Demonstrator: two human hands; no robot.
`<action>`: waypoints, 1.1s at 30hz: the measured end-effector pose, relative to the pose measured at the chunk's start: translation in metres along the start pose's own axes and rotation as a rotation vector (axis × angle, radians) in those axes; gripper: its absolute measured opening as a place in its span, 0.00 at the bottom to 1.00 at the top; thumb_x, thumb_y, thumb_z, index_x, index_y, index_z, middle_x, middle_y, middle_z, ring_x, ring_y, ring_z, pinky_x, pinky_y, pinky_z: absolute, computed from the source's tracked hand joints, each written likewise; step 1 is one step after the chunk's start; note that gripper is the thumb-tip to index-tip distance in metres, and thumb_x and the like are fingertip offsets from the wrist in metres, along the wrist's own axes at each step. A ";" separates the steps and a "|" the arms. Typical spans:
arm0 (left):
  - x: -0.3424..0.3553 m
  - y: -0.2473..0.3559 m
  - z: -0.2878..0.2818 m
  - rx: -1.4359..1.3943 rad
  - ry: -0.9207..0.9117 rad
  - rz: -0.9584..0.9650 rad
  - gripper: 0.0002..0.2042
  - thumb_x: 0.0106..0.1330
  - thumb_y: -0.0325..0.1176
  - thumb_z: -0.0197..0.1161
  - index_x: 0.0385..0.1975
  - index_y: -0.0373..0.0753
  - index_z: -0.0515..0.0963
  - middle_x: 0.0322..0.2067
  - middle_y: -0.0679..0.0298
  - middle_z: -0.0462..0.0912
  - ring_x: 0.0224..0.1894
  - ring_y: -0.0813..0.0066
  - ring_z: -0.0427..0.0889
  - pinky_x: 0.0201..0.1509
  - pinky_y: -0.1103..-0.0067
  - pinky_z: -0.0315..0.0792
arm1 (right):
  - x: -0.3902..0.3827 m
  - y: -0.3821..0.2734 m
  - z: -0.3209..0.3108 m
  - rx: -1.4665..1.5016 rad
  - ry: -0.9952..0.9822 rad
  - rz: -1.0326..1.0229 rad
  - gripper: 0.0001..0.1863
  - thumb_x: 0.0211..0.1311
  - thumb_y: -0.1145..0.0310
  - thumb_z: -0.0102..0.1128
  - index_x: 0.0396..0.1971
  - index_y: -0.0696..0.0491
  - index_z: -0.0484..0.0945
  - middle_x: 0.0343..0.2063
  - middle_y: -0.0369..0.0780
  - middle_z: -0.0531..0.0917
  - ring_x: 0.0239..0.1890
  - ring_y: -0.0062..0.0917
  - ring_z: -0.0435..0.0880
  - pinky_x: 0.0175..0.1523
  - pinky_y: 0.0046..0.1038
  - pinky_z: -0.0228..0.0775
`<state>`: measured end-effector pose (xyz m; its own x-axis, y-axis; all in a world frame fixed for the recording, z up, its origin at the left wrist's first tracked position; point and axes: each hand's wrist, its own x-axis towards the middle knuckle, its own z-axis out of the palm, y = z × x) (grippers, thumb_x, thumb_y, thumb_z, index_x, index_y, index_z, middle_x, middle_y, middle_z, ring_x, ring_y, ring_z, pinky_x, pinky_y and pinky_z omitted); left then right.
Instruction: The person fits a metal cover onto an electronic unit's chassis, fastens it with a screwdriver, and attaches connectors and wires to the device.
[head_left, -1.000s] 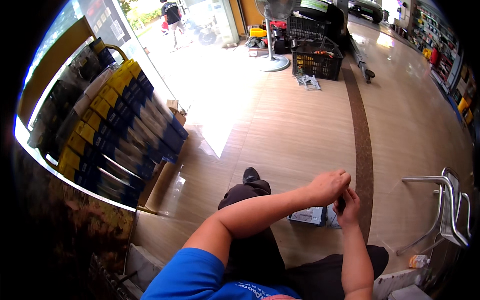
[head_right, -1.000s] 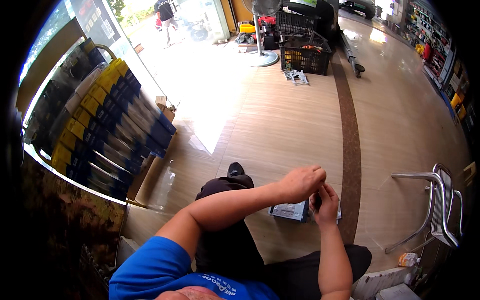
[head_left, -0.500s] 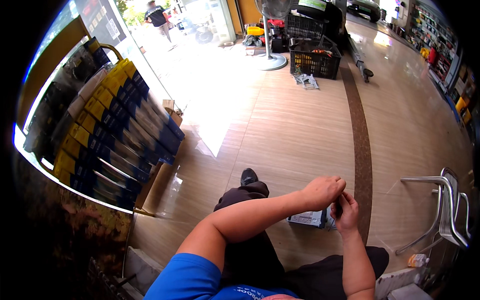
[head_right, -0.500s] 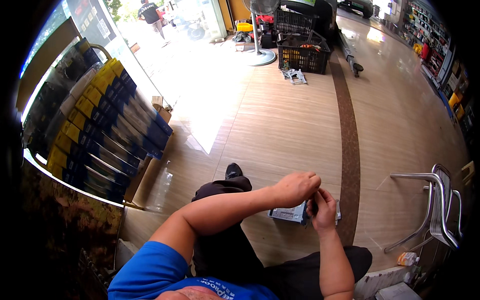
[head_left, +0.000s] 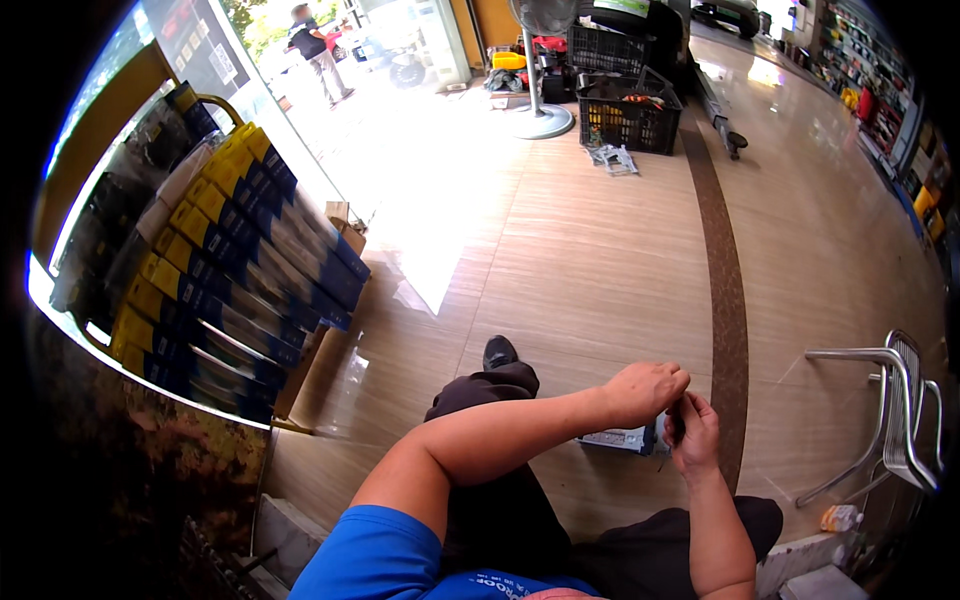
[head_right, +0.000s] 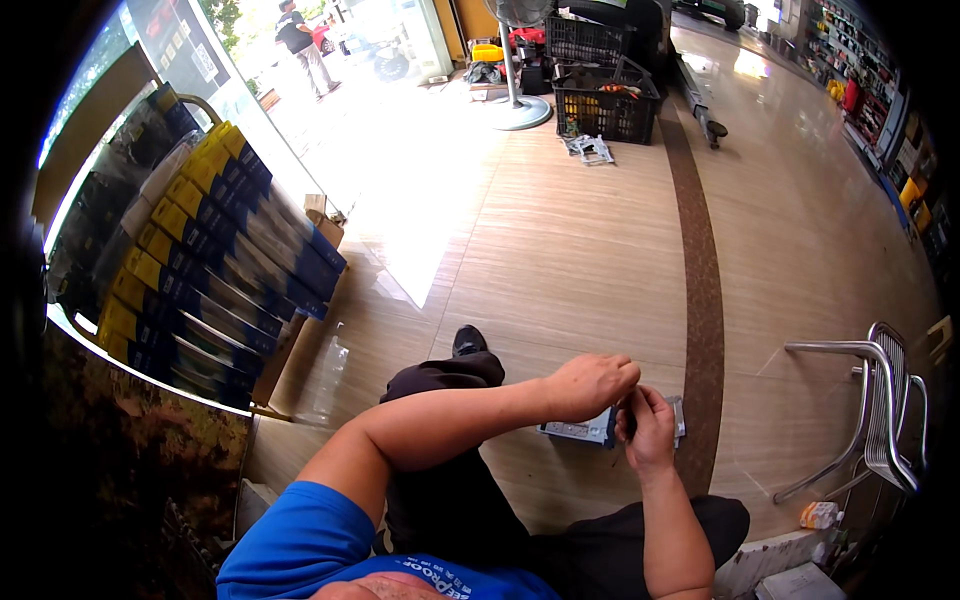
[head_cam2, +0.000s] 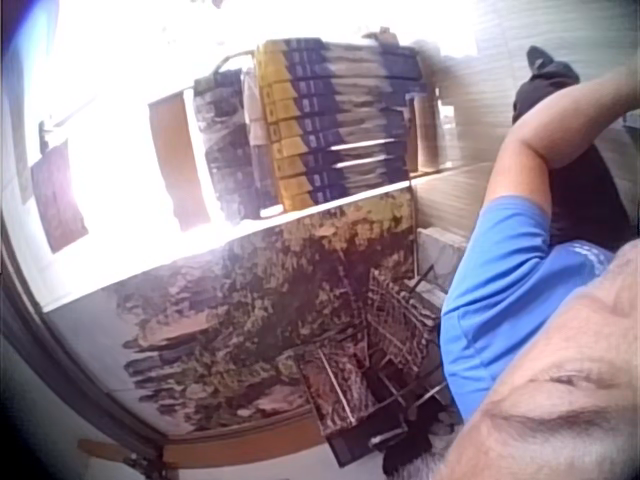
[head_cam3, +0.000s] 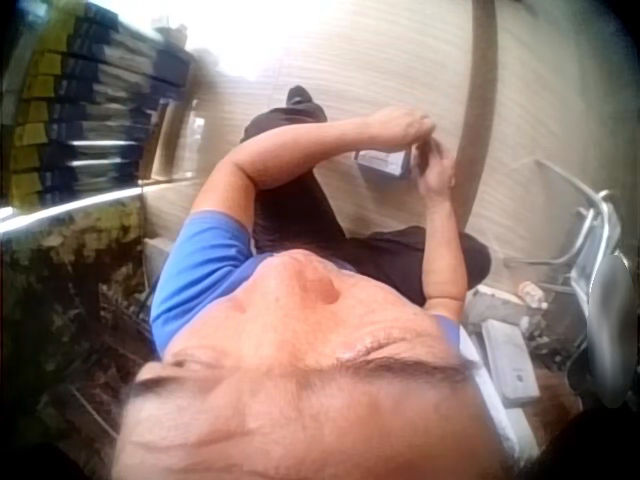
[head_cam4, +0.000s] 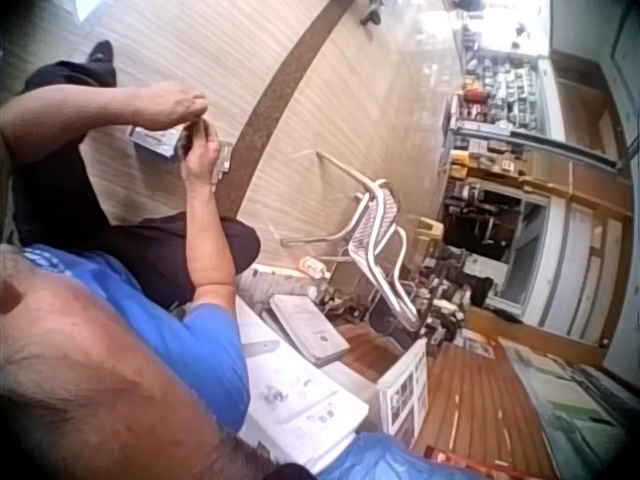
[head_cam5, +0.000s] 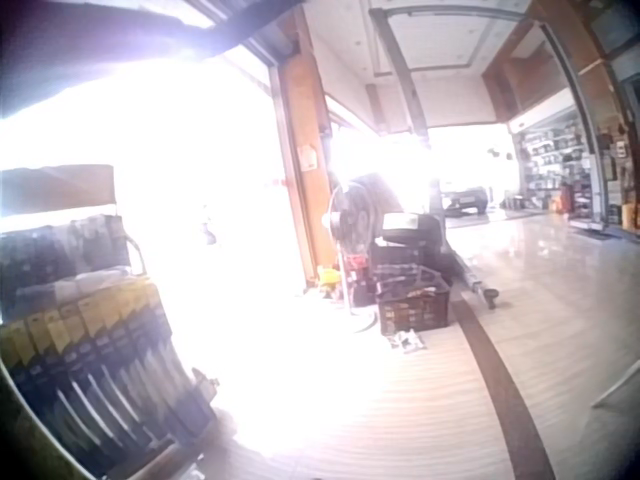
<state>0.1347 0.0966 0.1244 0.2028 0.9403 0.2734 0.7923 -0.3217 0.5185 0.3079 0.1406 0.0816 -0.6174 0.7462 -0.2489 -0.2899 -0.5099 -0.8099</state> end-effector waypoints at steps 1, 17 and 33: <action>0.000 0.000 0.001 0.010 0.002 0.004 0.06 0.62 0.30 0.57 0.31 0.35 0.71 0.32 0.53 0.78 0.39 0.52 0.81 0.41 0.65 0.75 | 0.000 0.000 -0.001 0.001 0.002 0.000 0.07 0.71 0.66 0.56 0.36 0.54 0.77 0.23 0.33 0.79 0.17 0.15 0.74 0.18 0.18 0.62; -0.001 0.001 0.001 0.091 -0.039 0.029 0.05 0.61 0.30 0.57 0.32 0.36 0.72 0.33 0.54 0.80 0.40 0.54 0.83 0.44 0.66 0.76 | 0.001 0.004 -0.004 -0.051 0.019 0.028 0.08 0.71 0.65 0.57 0.33 0.52 0.78 0.21 0.32 0.78 0.17 0.13 0.72 0.18 0.18 0.61; -0.002 -0.003 0.005 0.142 -0.087 0.090 0.08 0.59 0.31 0.59 0.36 0.38 0.77 0.34 0.56 0.81 0.40 0.56 0.83 0.45 0.67 0.77 | 0.000 0.002 -0.005 -0.125 -0.008 0.038 0.04 0.68 0.69 0.59 0.35 0.53 0.78 0.21 0.31 0.77 0.18 0.12 0.73 0.20 0.17 0.63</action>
<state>0.1346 0.0964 0.1177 0.3211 0.9163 0.2393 0.8407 -0.3922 0.3734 0.3108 0.1412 0.0774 -0.6320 0.7238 -0.2771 -0.1728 -0.4801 -0.8600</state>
